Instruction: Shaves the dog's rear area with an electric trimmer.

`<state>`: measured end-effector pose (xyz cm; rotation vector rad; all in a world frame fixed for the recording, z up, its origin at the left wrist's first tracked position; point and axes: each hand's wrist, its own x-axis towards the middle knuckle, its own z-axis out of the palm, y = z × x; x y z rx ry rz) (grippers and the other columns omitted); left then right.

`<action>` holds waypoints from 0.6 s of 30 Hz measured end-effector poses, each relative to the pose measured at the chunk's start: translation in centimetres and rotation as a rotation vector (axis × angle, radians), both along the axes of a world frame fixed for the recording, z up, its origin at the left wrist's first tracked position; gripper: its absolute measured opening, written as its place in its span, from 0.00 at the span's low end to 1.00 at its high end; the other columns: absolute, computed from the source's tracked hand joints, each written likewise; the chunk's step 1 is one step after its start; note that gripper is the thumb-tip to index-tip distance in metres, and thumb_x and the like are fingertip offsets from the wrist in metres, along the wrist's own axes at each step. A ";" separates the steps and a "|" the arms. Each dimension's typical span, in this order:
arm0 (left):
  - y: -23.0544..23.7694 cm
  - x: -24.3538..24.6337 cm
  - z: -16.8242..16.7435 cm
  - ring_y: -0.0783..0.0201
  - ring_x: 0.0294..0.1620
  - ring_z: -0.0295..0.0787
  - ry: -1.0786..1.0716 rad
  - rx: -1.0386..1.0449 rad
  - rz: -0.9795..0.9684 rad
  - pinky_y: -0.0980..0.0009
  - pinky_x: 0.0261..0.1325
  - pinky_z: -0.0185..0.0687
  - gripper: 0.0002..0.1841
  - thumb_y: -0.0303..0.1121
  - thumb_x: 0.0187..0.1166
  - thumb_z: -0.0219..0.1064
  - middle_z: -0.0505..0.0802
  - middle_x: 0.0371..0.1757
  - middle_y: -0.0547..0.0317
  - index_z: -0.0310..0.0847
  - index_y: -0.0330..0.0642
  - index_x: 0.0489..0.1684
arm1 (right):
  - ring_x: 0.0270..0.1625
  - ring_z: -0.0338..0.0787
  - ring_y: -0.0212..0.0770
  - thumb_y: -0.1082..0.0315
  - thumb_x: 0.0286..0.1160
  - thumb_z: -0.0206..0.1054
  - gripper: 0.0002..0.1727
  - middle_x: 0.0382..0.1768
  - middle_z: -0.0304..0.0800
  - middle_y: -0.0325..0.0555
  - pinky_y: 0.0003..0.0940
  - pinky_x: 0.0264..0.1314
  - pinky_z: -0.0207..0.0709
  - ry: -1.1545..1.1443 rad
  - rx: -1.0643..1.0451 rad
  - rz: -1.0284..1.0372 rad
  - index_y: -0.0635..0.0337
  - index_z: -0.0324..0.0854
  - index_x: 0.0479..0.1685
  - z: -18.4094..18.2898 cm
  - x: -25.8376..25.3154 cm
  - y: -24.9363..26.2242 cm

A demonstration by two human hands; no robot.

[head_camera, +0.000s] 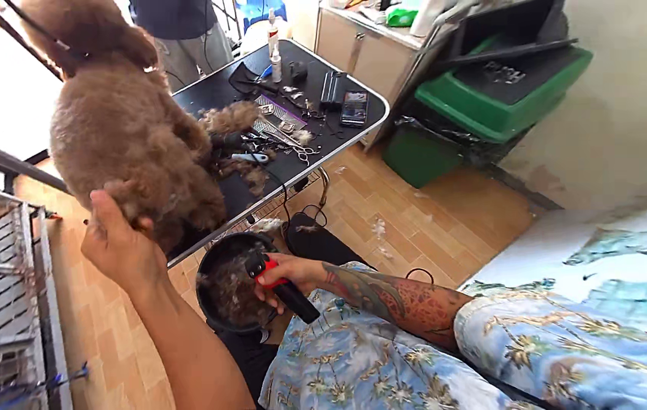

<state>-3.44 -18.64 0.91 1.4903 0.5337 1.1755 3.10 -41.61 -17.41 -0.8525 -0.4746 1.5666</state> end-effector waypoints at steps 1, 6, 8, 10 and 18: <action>-0.3 -0.1 -0.9 0.73 0.25 0.83 -0.067 -0.018 -0.015 0.77 0.28 0.83 0.17 0.43 0.94 0.50 0.89 0.33 0.68 0.84 0.47 0.44 | 0.26 0.89 0.44 0.62 0.80 0.63 0.21 0.34 0.88 0.48 0.40 0.26 0.87 0.009 -0.038 -0.001 0.52 0.66 0.70 -0.6 0.1 -0.8; -0.7 -1.1 -6.0 0.61 0.61 0.86 -0.298 -0.130 -0.047 0.60 0.63 0.85 0.26 0.42 0.94 0.32 0.86 0.63 0.54 0.67 0.37 0.75 | 0.22 0.83 0.37 0.64 0.75 0.70 0.17 0.28 0.82 0.42 0.34 0.25 0.82 0.040 -0.120 -0.019 0.51 0.72 0.59 -4.1 0.6 -3.9; -0.2 -1.5 -7.4 0.60 0.66 0.83 -0.318 -0.121 0.082 0.57 0.69 0.80 0.26 0.38 0.91 0.32 0.85 0.65 0.51 0.65 0.32 0.75 | 0.29 0.87 0.39 0.67 0.70 0.71 0.21 0.34 0.85 0.44 0.38 0.32 0.86 0.072 -0.080 -0.043 0.52 0.72 0.61 -5.1 1.1 -4.8; 1.9 -2.4 -8.1 0.61 0.68 0.82 -0.272 -0.046 0.160 0.61 0.73 0.77 0.26 0.35 0.91 0.30 0.83 0.68 0.48 0.62 0.27 0.77 | 0.43 0.90 0.47 0.70 0.61 0.71 0.33 0.46 0.87 0.50 0.47 0.46 0.88 0.103 0.037 -0.036 0.53 0.68 0.72 -5.9 1.9 -5.8; 12.1 -1.3 -2.3 0.84 0.54 0.86 0.127 0.063 -0.231 0.80 0.62 0.81 0.21 0.56 0.86 0.51 0.91 0.48 0.79 0.75 0.51 0.58 | 0.59 0.89 0.62 0.65 0.59 0.81 0.62 0.69 0.77 0.67 0.60 0.53 0.88 0.193 0.289 0.002 0.50 0.40 0.96 -7.5 4.0 -7.4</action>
